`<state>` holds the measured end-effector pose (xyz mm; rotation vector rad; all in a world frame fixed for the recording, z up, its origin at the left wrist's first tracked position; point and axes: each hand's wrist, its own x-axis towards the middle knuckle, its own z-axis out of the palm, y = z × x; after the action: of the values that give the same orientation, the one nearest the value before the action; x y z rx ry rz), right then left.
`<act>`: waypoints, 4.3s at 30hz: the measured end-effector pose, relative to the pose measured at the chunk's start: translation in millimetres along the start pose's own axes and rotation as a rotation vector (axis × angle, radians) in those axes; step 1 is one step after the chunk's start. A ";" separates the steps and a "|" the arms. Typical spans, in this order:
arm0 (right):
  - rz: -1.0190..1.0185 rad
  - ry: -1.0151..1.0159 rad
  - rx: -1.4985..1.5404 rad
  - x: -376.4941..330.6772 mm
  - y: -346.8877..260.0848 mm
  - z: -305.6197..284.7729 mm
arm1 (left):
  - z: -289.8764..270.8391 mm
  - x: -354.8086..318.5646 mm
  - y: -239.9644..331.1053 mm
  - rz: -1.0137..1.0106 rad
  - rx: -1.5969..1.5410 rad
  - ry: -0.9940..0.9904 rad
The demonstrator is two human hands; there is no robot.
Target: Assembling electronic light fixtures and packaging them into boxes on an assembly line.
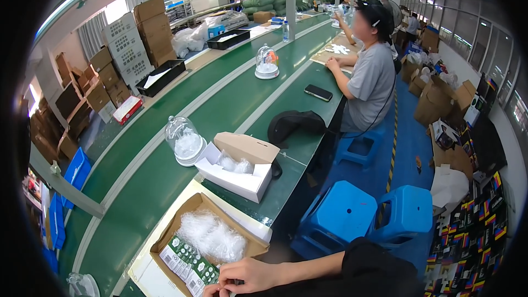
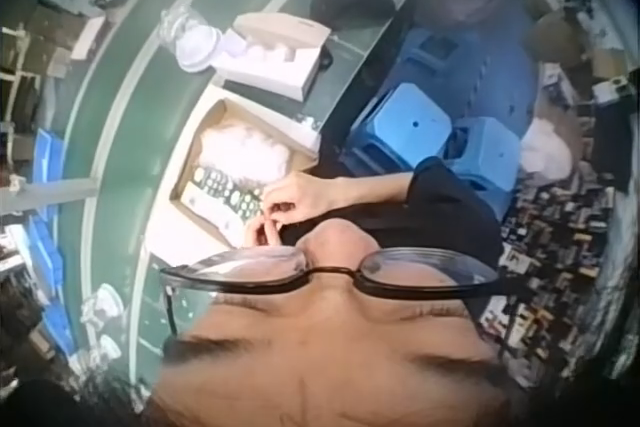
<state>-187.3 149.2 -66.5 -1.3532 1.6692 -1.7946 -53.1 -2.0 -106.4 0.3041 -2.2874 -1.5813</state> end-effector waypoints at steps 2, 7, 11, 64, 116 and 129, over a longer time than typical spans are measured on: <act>0.008 0.001 -0.009 -0.4 1.5 -0.8 | 1.2 2.3 -6.1 0.103 0.001 0.003; 0.019 -0.011 -0.012 -2.6 -0.8 -4.4 | 1.6 -0.7 5.9 0.010 0.023 -0.018; -0.004 0.000 -0.015 -4.0 -2.3 -1.3 | 0.4 -0.6 10.3 0.041 0.023 -0.034; 0.030 -0.097 -0.196 3.2 6.2 -7.8 | 19.4 9.8 -13.0 0.042 -0.075 -0.007; 0.065 -0.116 -0.270 6.7 14.0 -6.9 | 10.5 17.3 -0.7 0.035 0.026 -0.083; 0.069 -0.131 -0.292 3.6 13.5 -5.4 | 9.1 11.6 4.3 0.045 0.096 -0.070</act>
<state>-198.1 146.1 -76.5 -1.4746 1.9351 -1.4320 -67.2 3.1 -103.5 0.2223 -2.4103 -1.4860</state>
